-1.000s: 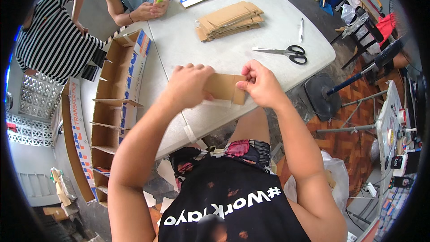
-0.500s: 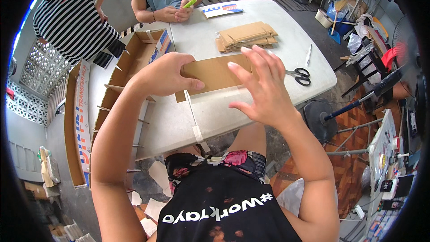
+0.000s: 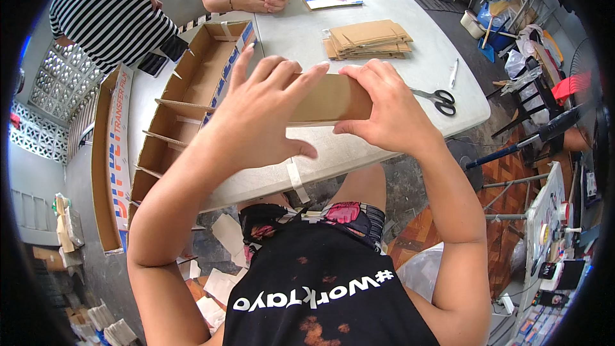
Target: The person assembles a multi-compartment cardboard organizer by inserting pre-cut cardboard dividers into slots and securing them with tape. They repeatedly pick up dividers, apply tape, and press them into place while two others work nearby.
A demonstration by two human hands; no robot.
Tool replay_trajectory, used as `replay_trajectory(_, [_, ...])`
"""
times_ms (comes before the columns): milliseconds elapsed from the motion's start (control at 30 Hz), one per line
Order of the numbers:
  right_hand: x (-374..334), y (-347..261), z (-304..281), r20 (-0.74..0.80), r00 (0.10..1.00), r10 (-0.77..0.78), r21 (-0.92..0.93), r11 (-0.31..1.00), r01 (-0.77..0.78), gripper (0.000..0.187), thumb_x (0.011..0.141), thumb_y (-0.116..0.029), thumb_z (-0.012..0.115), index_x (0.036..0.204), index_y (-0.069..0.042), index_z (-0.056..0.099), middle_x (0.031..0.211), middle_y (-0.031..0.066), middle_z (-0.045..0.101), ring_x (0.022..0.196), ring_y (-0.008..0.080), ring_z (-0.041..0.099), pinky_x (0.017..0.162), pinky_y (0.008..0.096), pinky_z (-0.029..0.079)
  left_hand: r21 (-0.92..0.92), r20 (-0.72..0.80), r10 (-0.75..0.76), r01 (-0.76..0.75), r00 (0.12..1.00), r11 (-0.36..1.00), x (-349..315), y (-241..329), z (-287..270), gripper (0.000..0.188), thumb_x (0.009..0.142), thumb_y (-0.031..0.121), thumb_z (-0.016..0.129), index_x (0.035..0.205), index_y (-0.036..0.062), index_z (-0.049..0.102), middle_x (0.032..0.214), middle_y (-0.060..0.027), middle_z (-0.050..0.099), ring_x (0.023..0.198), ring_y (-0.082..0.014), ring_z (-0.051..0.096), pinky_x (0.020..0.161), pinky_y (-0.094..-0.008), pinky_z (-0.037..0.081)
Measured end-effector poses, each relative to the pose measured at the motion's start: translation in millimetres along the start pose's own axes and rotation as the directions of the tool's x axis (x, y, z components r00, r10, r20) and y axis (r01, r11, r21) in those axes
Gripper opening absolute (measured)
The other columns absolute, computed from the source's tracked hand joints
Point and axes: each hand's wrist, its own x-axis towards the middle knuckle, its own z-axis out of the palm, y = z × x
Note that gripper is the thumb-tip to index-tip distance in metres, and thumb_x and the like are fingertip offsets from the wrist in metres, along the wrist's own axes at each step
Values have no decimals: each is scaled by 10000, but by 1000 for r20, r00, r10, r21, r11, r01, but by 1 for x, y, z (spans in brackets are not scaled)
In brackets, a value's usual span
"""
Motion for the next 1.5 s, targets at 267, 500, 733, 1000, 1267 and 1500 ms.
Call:
replay_trajectory(267, [7, -15, 18, 72, 997, 9, 74, 997, -14, 576, 692, -154, 852, 1202, -30, 614, 1078, 170, 624, 1020, 376, 605, 895, 443, 495, -42, 174, -139, 149, 975, 988, -18, -13, 10, 651, 659, 244, 873, 1198, 81, 546, 1064, -106, 614, 1046, -312, 609, 874, -430, 480])
replay_trajectory(500, [57, -37, 33, 268, 963, 20, 222, 972, -82, 301, 794, -115, 734, 1064, -6, 660, 944, 186, 684, 873, 367, 657, 785, 427, 511, -70, 211, -75, 92, 975, 993, -46, -64, -8, 587, 729, 188, 827, 1240, 85, 557, 1070, -96, 612, 1074, -306, 609, 918, -433, 482])
replay_trajectory(733, [172, -75, 72, 248, 965, 88, 392, 902, -183, 237, 900, -172, 639, 1051, 6, 674, 879, 200, 702, 821, 357, 671, 757, 405, 505, -154, -114, -308, 289, 945, 945, -61, -213, -40, 490, 725, 34, 828, 1176, 47, 638, 1095, -150, 678, 1062, -309, 644, 908, -392, 527])
replay_trajectory(1000, [240, -74, 136, 245, 970, -7, 307, 949, -71, 267, 893, -185, 650, 1091, -9, 686, 980, 228, 711, 938, 378, 683, 846, 434, 517, -770, 155, -728, 543, 668, 334, -111, -303, 10, 213, 949, -28, 606, 1162, -34, 627, 918, -62, 707, 849, -126, 665, 776, -283, 532])
replay_trajectory(1267, [250, -72, 154, 307, 952, -11, 173, 984, -44, 291, 887, -214, 672, 1100, -19, 697, 1032, 229, 710, 993, 389, 676, 898, 450, 519, -755, 194, -680, 550, 707, 357, -125, -321, 34, 115, 942, -61, 580, 1028, -41, 654, 863, -70, 701, 818, -152, 661, 778, -299, 538])
replay_trajectory(1500, [221, -69, 124, 314, 947, 71, 165, 978, -128, 292, 872, -233, 686, 1039, 7, 689, 897, 211, 722, 849, 349, 698, 786, 407, 539, -805, 243, -632, 517, 736, 293, -140, -326, 43, 119, 957, -44, 564, 1046, 4, 625, 912, -42, 668, 854, -147, 650, 817, -305, 535])
